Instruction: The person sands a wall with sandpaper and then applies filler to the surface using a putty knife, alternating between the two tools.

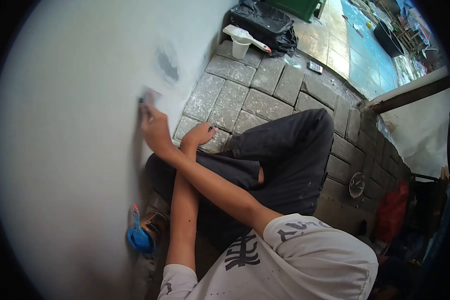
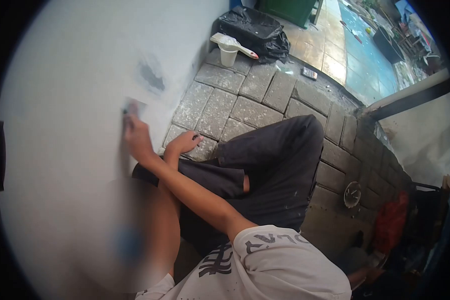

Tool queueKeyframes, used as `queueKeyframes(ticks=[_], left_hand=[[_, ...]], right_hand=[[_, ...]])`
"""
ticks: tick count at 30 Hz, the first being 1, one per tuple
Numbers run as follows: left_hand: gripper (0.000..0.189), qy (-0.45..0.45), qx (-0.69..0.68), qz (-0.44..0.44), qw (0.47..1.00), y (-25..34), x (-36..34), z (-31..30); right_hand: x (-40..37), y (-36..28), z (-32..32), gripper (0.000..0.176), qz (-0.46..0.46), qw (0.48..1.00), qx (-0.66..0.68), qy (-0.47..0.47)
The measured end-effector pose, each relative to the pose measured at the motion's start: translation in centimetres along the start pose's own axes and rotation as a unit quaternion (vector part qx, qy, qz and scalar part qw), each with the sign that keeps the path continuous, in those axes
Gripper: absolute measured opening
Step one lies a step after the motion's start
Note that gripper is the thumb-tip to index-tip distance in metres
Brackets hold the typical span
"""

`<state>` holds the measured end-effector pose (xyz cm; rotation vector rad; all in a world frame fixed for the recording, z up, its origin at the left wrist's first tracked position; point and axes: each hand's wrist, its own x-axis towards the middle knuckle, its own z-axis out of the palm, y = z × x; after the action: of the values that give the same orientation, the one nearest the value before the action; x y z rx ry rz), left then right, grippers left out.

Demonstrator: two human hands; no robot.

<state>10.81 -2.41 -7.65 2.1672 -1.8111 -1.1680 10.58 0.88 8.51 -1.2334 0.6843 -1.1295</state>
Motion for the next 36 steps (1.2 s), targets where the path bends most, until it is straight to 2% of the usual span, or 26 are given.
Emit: queueKeyframes(ticks=[1, 2, 5, 6, 7, 9, 11, 12, 13, 14, 17, 19, 20, 21, 22, 23, 24, 25, 27, 28, 29, 31, 32, 34, 35, 36], left_hand=[[0.046, 0.006, 0.005, 0.001, 1.0, 0.2, -0.3, -0.4], [0.045, 0.006, 0.003, 0.0, 1.0, 0.3, -0.3, -0.6], [0.044, 0.024, -0.001, 0.007, 1.0, 0.1, -0.1, 0.2], [0.045, 0.006, -0.018, 0.002, 1.0, -0.1, 0.0, 0.2], [0.046, -0.008, -0.032, -0.003, 0.999, -0.1, 0.0, 0.0], [0.046, -0.01, -0.011, 0.011, 1.0, -0.7, 0.6, 0.2], [0.045, 0.016, -0.005, -0.029, 0.999, -1.3, 0.8, 1.0], [0.045, 0.056, 0.016, 0.012, 0.998, -1.9, 1.0, 1.5], [0.045, 0.056, 0.01, 0.009, 0.998, -1.7, 0.9, 1.7], [0.046, 0.032, 0.002, 0.011, 0.999, -1.5, 0.8, 1.7], [0.045, 0.005, 0.009, -0.001, 1.0, -1.6, 1.4, 1.0], [0.044, -0.003, 0.007, -0.025, 1.0, -3.4, 2.1, 2.4], [0.045, 0.043, -0.04, 0.043, 0.997, -4.6, 3.0, 3.6], [0.045, 0.087, -0.086, 0.108, 0.987, -5.6, 3.3, 4.7], [0.05, -0.01, -0.037, 0.007, 0.999, -0.6, 0.0, 0.4], [0.05, -0.004, -0.041, 0.005, 0.999, -0.3, 0.0, 0.1], [0.051, -0.01, -0.021, -0.015, 1.0, 0.0, 0.0, -0.2], [0.051, -0.016, 0.0, -0.032, 0.999, 0.3, 0.1, -0.5], [0.05, -0.011, -0.005, -0.026, 1.0, -0.1, 0.3, -0.3], [0.05, -0.016, -0.014, -0.027, 0.999, 0.1, 0.1, -0.4], [0.05, -0.022, -0.022, -0.03, 0.999, 0.2, 0.0, -0.5], [0.049, -0.027, -0.028, -0.035, 0.999, -0.1, 0.2, -0.4], [0.049, -0.026, -0.045, -0.025, 0.998, -0.4, 0.2, -0.1], [0.048, -0.03, -0.053, -0.014, 0.998, -0.8, 0.3, -0.3], [0.048, -0.026, -0.051, -0.005, 0.998, -0.8, 0.4, -0.4], [0.047, -0.026, -0.052, 0.003, 0.998, -1.0, 0.4, 0.1]], right_hand=[[0.6, 0.3, -0.7, 0.033, 0.179, 0.983, 0.019, -0.03], [0.9, 5.9, 1.2, 0.028, 0.001, 0.992, -0.1, 0.082], [-0.3, 1.2, 0.6, 0.027, -0.062, 0.997, -0.03, 0.039], [0.2, 1.2, 1.1, 0.028, -0.144, 0.985, -0.014, 0.091], [0.4, 1.4, 0.4, 0.028, -0.141, 0.986, -0.015, 0.087], [1.3, 1.5, -1.1, 0.032, 0.121, 0.991, -0.04, -0.029], [1.2, 1.2, -0.3, 0.035, 0.112, 0.993, -0.031, -0.022], [1.2, 2.5, 0.6, 0.034, -0.059, 0.996, -0.054, 0.044], [1.1, 3.0, 0.9, 0.034, -0.228, 0.965, -0.075, 0.105], [0.9, 3.4, 0.8, 0.03, -0.141, 0.984, -0.058, 0.096], [2.5, 2.9, -1.8, 0.03, -0.102, 0.991, -0.032, 0.075], [6.7, 1.0, -4.8, 0.028, -0.189, 0.968, -0.118, 0.114], [9.6, -0.8, -6.5, 0.042, -0.223, 0.963, -0.121, 0.09], [12.8, -2.4, -7.4, 0.041, -0.259, 0.955, -0.108, 0.099], [15.8, -3.8, -7.8, 0.038, -0.308, 0.936, -0.121, 0.122], [18.3, -5.3, -8.0, 0.034, -0.332, 0.923, -0.155, 0.119], [19.4, -7.4, -8.1, 0.032, -0.322, 0.937, -0.106, 0.086], [23.9, -4.4, -7.6, 0.049, -0.456, 0.873, -0.156, 0.076], [24.7, -3.7, -7.9, 0.028, -0.291, 0.932, -0.216, -0.007], [27.4, 0.0, -6.6, 0.015, -0.453, 0.876, -0.121, 0.114], [26.4, 0.4, -6.9, 0.017, -0.398, 0.899, -0.134, 0.121], [24.8, 0.6, -7.7, 0.02, -0.159, 0.969, -0.146, 0.119], [23.5, 1.1, -7.6, 0.02, -0.155, 0.97, -0.145, 0.118], [22.0, 3.5, -6.9, 0.024, -0.242, 0.952, -0.153, 0.111], [21.8, 4.8, -6.2, 0.028, -0.282, 0.936, -0.159, 0.139], [21.2, 5.0, -6.5, 0.029, -0.211, 0.959, -0.125, 0.143]])
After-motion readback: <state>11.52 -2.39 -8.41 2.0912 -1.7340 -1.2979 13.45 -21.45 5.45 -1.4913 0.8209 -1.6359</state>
